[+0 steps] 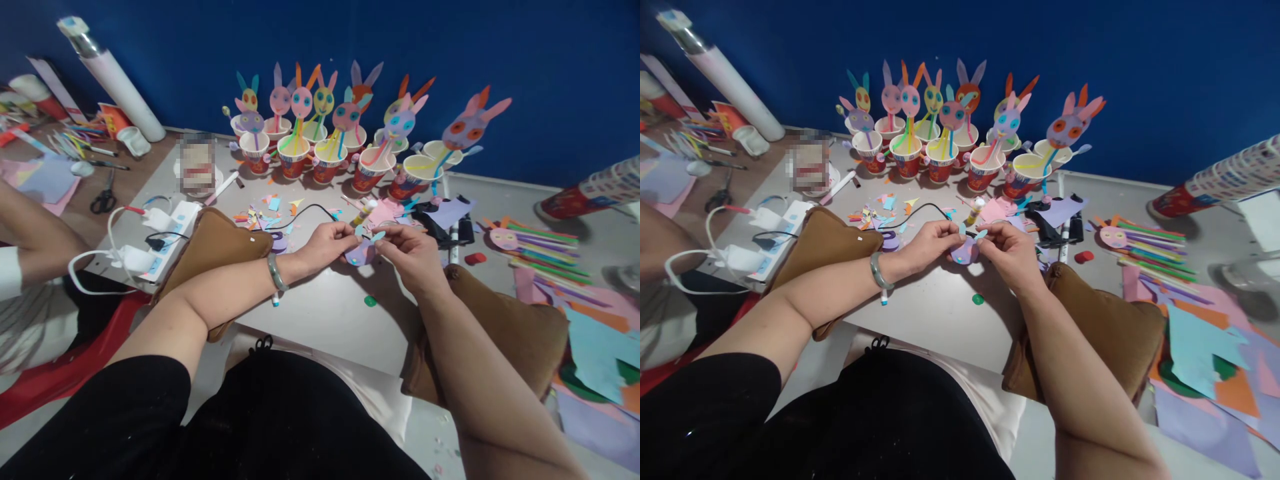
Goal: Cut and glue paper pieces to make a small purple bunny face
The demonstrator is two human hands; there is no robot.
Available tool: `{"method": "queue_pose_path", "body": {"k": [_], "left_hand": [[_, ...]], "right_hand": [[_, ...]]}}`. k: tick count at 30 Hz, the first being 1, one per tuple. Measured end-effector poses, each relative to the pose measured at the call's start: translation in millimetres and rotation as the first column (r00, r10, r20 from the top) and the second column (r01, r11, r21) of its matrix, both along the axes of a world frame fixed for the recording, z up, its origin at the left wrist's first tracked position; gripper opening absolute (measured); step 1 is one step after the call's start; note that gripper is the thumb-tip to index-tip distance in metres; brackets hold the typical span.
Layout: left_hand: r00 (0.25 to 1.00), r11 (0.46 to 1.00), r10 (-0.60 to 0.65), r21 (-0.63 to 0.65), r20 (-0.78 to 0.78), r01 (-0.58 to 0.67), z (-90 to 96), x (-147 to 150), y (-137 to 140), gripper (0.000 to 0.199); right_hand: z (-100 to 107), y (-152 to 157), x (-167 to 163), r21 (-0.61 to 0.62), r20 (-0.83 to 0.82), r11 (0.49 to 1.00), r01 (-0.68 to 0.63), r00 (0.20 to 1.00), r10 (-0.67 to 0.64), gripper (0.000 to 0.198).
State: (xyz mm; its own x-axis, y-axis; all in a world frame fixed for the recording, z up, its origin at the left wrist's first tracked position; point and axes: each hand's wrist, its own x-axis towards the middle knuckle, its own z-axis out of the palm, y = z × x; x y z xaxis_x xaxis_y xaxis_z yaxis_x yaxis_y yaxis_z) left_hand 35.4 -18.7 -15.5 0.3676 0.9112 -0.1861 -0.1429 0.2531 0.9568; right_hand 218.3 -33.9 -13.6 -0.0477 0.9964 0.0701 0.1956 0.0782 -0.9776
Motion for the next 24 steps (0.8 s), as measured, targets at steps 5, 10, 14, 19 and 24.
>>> {"method": "queue_pose_path", "body": {"k": [5, 10, 14, 19, 24], "left_hand": [[1.0, 1.0, -0.001, 0.003, 0.013, 0.001, -2.8, 0.4, 0.3, 0.018], [1.0, 1.0, -0.002, -0.017, 0.005, 0.002, -3.0, 0.5, 0.0, 0.017], [1.0, 1.0, -0.004, -0.017, -0.008, 0.004, -1.4, 0.6, -0.3, 0.018], [1.0, 1.0, -0.001, -0.013, -0.017, 0.001, -0.5, 0.5, 0.0, 0.02], [1.0, 1.0, -0.011, -0.017, -0.009, 0.01, -2.3, 0.3, -1.0, 0.019]], "right_hand": [[-1.9, 0.4, 0.7, 0.003, 0.004, 1.0, 0.009, 1.0, -0.009, 0.028], [-1.2, 0.1, 0.8, -0.008, 0.016, 1.0, 0.016, 1.0, -0.016, 0.029], [0.8, -1.1, -0.3, -0.018, 0.028, 1.0, 0.012, 1.0, -0.012, 0.028], [0.7, -1.3, -1.1, -0.009, 0.029, 1.0, 0.003, 1.0, -0.002, 0.028], [1.5, -1.2, -1.7, -0.023, 0.024, 1.0, -0.003, 1.0, 0.004, 0.032]]}}
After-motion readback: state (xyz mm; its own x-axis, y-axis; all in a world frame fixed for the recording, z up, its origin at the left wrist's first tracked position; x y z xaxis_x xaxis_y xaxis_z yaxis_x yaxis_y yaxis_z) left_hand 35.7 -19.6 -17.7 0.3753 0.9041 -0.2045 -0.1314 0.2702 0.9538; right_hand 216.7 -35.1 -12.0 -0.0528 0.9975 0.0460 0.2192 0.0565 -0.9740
